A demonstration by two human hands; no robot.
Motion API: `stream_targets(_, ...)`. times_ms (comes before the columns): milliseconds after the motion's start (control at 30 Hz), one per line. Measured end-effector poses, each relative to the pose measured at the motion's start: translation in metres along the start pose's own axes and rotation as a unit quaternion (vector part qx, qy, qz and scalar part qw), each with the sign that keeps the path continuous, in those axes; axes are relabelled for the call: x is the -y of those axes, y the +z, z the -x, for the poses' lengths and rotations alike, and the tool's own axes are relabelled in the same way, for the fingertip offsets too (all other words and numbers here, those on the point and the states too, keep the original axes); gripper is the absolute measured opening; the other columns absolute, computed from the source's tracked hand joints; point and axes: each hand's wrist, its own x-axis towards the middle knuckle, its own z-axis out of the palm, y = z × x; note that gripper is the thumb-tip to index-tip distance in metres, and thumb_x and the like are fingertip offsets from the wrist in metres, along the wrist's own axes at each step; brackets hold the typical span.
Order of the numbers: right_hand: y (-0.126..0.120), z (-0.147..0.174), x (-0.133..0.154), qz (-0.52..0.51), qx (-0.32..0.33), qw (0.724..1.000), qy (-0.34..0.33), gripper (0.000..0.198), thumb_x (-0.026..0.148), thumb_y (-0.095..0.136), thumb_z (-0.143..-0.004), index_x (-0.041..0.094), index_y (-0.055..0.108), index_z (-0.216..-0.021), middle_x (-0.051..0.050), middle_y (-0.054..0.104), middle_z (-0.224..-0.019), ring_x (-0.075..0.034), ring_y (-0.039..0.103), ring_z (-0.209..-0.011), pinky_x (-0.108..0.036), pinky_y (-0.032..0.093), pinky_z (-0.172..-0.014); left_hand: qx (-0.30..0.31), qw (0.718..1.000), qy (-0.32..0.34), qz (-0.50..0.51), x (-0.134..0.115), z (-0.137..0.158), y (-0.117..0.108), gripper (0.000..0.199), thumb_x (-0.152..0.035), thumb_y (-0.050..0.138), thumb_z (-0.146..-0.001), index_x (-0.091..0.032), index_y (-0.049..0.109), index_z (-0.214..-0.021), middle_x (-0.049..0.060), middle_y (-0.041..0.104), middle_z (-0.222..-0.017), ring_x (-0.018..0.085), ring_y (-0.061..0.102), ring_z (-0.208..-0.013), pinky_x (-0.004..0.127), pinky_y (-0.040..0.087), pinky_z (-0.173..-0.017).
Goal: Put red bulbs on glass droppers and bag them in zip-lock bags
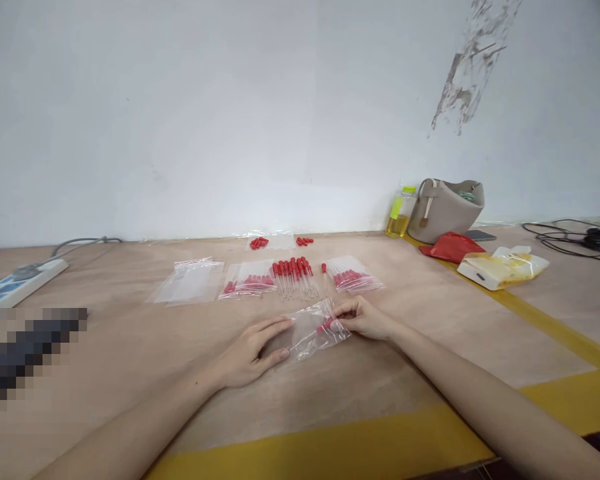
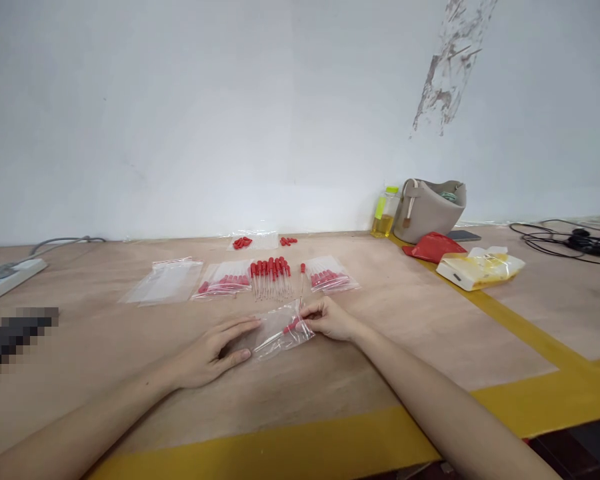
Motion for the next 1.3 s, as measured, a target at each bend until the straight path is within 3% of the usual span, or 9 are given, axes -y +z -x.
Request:
stream_targets(133, -0.010, 0.006, 0.011, 0.151, 0.060, 0.984, -0.076, 0.028, 0.041, 0.054, -0.074, 0.017, 0.069, -0.076, -0.004, 0.057, -0.084, -0.013, 0.051, -0.079, -0.023, 0.040, -0.069, 0.014, 1.000, 0.007, 0.004, 0.001, -0.001, 0.001, 0.039, -0.038, 0.042, -0.085, -0.026, 0.044, -0.122, 0.004, 0.043, -0.128, 0.021, 0.039, -0.117, 0.039, 0.033, -0.097)
stream_targets(267, -0.030, 0.012, 0.016, 0.182, 0.080, 0.979, -0.047, 0.025, 0.038, 0.056, -0.072, 0.016, 0.067, -0.067, -0.004, 0.059, -0.083, -0.012, 0.053, -0.074, -0.022, 0.041, -0.066, 0.021, 1.000, 0.006, -0.002, 0.004, -0.001, 0.002, 0.037, -0.037, 0.041, -0.086, -0.026, 0.046, -0.121, 0.004, 0.042, -0.129, 0.020, 0.038, -0.118, 0.038, 0.033, -0.098)
stream_targets(367, -0.044, 0.002, 0.014, 0.214, -0.040, 0.976, 0.003, 0.024, 0.035, 0.055, -0.071, 0.014, 0.064, -0.065, -0.003, 0.061, -0.071, -0.012, 0.053, -0.064, -0.022, 0.040, -0.058, 0.029, 1.000, 0.010, -0.005, 0.005, 0.000, 0.001, 0.037, -0.038, 0.041, -0.086, -0.028, 0.046, -0.121, 0.003, 0.041, -0.130, 0.020, 0.037, -0.119, 0.038, 0.031, -0.098)
stream_targets(467, -0.048, -0.027, 0.015, 0.296, -0.179, 0.935, 0.076, 0.018, 0.029, 0.054, -0.071, 0.013, 0.063, -0.069, -0.003, 0.063, -0.068, -0.011, 0.055, -0.061, -0.020, 0.040, -0.056, 0.046, 0.999, 0.014, -0.008, 0.005, 0.000, -0.001, 0.036, -0.038, 0.040, -0.087, -0.029, 0.046, -0.121, 0.003, 0.039, -0.132, 0.020, 0.035, -0.120, 0.038, 0.030, -0.099)
stream_targets(667, -0.043, -0.100, 0.018, 0.393, -0.245, 0.861, 0.209, 0.021, 0.018, 0.059, -0.066, 0.007, 0.062, -0.083, -0.017, 0.063, -0.085, -0.021, 0.059, -0.079, -0.023, 0.042, -0.063, 0.072, 0.997, 0.019, -0.024, 0.002, 0.001, -0.004, 0.032, -0.034, 0.036, -0.089, -0.033, 0.048, -0.119, 0.000, 0.034, -0.135, 0.020, 0.032, -0.122, 0.037, 0.029, -0.099)
stream_targets(833, -0.037, -0.128, 0.003, 0.385, -0.254, 0.849, 0.259, 0.023, 0.009, 0.065, -0.056, 0.005, 0.063, -0.079, -0.020, 0.062, -0.083, -0.026, 0.060, -0.081, -0.026, 0.044, -0.064, 0.059, 0.997, 0.030, -0.051, -0.002, 0.000, -0.004, 0.031, -0.031, 0.037, -0.089, -0.033, 0.051, -0.116, 0.001, 0.038, -0.132, 0.022, 0.029, -0.124, 0.041, 0.027, -0.100)
stream_targets(1000, -0.034, -0.125, -0.001, 0.366, -0.310, 0.846, 0.233, 0.020, 0.019, 0.057, -0.068, 0.008, 0.059, -0.084, -0.019, 0.060, -0.091, -0.025, 0.058, -0.086, -0.027, 0.043, -0.068, 0.039, 0.994, 0.063, -0.079, 0.000, 0.001, -0.003, 0.031, -0.030, 0.039, -0.088, -0.032, 0.050, -0.117, 0.001, 0.037, -0.133, 0.023, 0.028, -0.124, 0.043, 0.027, -0.100)
stream_targets(1133, -0.044, -0.092, 0.007, 0.315, -0.367, 0.860, 0.162, 0.028, 0.029, 0.040, -0.081, 0.012, 0.047, -0.101, -0.009, 0.062, -0.083, -0.015, 0.059, -0.077, -0.023, 0.043, -0.065, 0.039, 0.994, 0.074, -0.065, 0.001, 0.001, -0.001, 0.033, -0.029, 0.036, -0.089, -0.029, 0.047, -0.121, 0.002, 0.041, -0.130, 0.020, 0.036, -0.120, 0.039, 0.029, -0.100)
stream_targets(1300, -0.039, -0.029, 0.002, 0.039, -0.420, 0.905, 0.051, 0.045, 0.034, 0.050, -0.073, 0.017, 0.034, -0.111, 0.008, 0.048, -0.052, -0.009, 0.047, -0.041, -0.019, 0.036, -0.039, 0.052, 0.996, 0.057, -0.044, 0.005, 0.000, 0.001, 0.033, -0.031, 0.036, -0.089, -0.029, 0.047, -0.120, 0.001, 0.041, -0.131, 0.018, 0.037, -0.120, 0.038, 0.028, -0.101)
